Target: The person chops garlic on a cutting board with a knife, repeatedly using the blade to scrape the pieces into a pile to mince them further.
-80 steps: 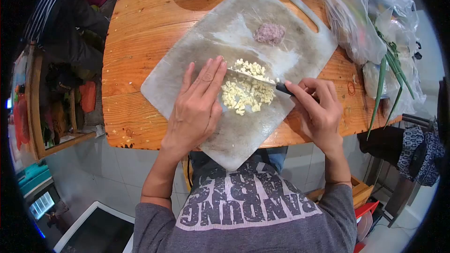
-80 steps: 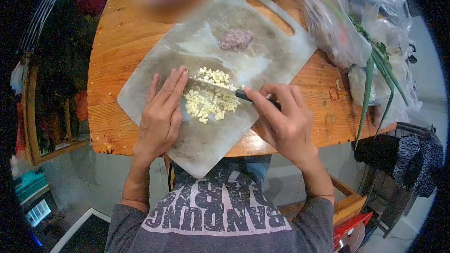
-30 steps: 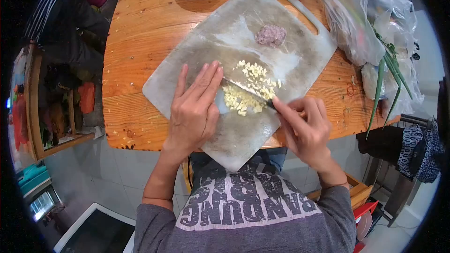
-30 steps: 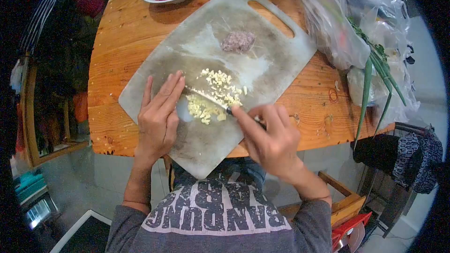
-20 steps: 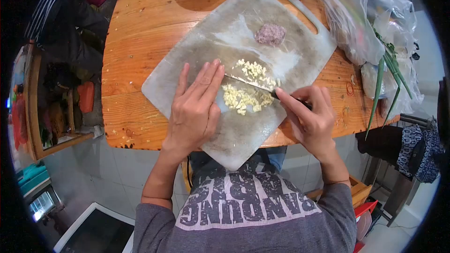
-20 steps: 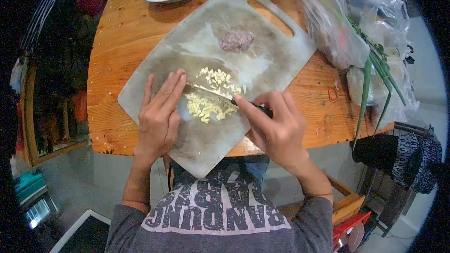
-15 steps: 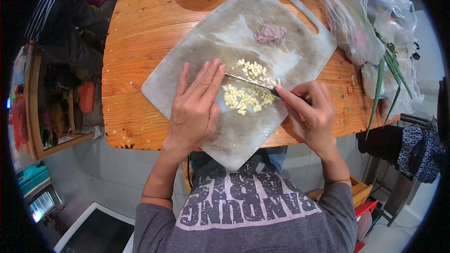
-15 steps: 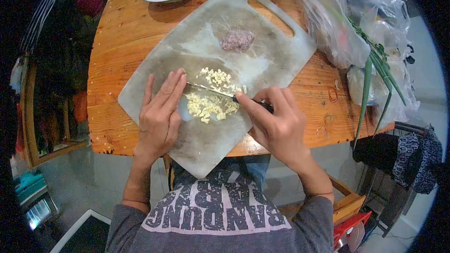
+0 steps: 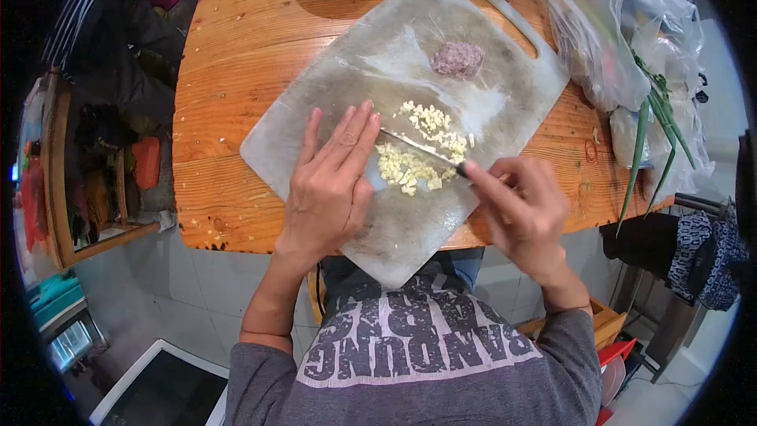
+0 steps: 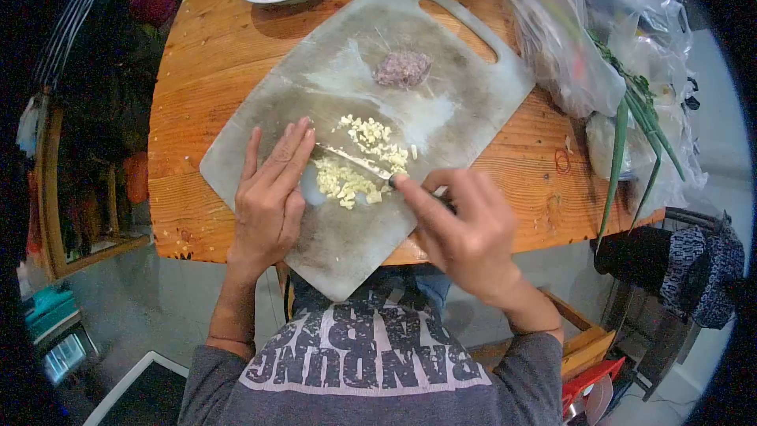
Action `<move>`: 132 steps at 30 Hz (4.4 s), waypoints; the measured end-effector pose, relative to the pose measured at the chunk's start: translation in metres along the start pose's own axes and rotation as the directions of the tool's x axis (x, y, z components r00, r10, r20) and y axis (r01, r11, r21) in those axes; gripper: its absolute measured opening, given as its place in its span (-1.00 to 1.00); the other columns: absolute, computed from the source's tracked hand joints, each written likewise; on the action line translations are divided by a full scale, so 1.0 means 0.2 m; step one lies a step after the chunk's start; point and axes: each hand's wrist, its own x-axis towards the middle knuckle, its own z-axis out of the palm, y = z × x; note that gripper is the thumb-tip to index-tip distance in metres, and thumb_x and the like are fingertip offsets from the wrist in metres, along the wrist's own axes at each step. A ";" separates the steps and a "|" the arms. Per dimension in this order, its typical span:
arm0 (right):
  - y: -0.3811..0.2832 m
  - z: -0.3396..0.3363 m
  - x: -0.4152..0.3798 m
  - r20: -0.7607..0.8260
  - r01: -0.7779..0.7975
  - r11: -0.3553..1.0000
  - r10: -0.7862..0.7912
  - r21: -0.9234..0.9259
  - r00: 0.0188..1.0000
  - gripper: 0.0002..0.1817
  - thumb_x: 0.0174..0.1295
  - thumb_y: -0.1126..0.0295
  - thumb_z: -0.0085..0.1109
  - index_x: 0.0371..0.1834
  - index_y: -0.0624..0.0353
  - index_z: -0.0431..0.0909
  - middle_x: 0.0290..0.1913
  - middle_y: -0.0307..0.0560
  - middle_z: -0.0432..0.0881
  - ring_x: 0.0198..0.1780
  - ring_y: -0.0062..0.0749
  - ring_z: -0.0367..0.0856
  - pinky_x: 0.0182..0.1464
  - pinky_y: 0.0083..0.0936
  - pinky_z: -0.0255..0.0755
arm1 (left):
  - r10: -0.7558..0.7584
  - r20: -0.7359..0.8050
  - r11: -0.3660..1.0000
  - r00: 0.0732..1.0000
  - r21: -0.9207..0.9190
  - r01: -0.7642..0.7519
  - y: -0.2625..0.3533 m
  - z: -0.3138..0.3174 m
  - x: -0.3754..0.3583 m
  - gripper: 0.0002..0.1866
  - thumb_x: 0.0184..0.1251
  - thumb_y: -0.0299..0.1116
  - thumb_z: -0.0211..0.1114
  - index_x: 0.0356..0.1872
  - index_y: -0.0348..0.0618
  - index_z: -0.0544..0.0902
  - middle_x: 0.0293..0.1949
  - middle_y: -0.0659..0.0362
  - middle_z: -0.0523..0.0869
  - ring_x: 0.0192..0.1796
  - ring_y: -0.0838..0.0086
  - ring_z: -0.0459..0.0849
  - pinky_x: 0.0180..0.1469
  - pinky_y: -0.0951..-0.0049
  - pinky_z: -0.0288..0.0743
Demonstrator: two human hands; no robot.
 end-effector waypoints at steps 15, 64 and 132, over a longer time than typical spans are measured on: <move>0.03 0.05 0.02 -0.097 0.000 1.000 0.000 -0.001 0.995 -0.51 -0.12 0.55 0.47 -0.01 -0.04 0.82 -0.24 -0.20 0.62 -0.31 -0.33 0.51 -0.38 -0.43 0.44 | 0.038 -0.050 0.998 0.998 0.048 -0.036 -0.02 0.01 0.01 -0.33 0.17 -0.55 0.09 0.41 -0.44 0.46 0.47 -0.12 0.47 0.50 0.09 0.46 0.64 -0.10 -0.04; 0.35 0.11 0.20 -0.140 0.022 0.998 -0.013 0.062 0.990 -0.58 -0.03 0.55 0.44 -0.03 -0.03 0.81 -0.19 -0.15 0.66 -0.20 -0.26 0.56 -0.16 -0.36 0.49 | 0.062 -0.027 0.998 0.998 0.023 -0.062 -0.01 0.00 0.17 -0.34 0.30 -0.58 0.02 0.50 -0.28 0.39 0.42 -0.06 0.52 0.53 0.11 0.40 0.64 -0.07 -0.04; 0.34 -0.06 -0.11 -0.304 -0.181 0.971 0.127 -0.155 0.944 -0.72 -0.06 0.40 0.66 -0.30 0.19 0.77 -0.40 -0.12 0.65 -0.38 -0.31 0.57 -0.37 -0.42 0.39 | -0.025 -0.241 0.980 0.970 -0.200 -0.024 -0.03 0.00 -0.02 -0.34 0.16 -0.68 0.04 0.40 -0.42 0.50 0.41 -0.13 0.55 0.49 0.03 0.48 0.54 -0.01 0.24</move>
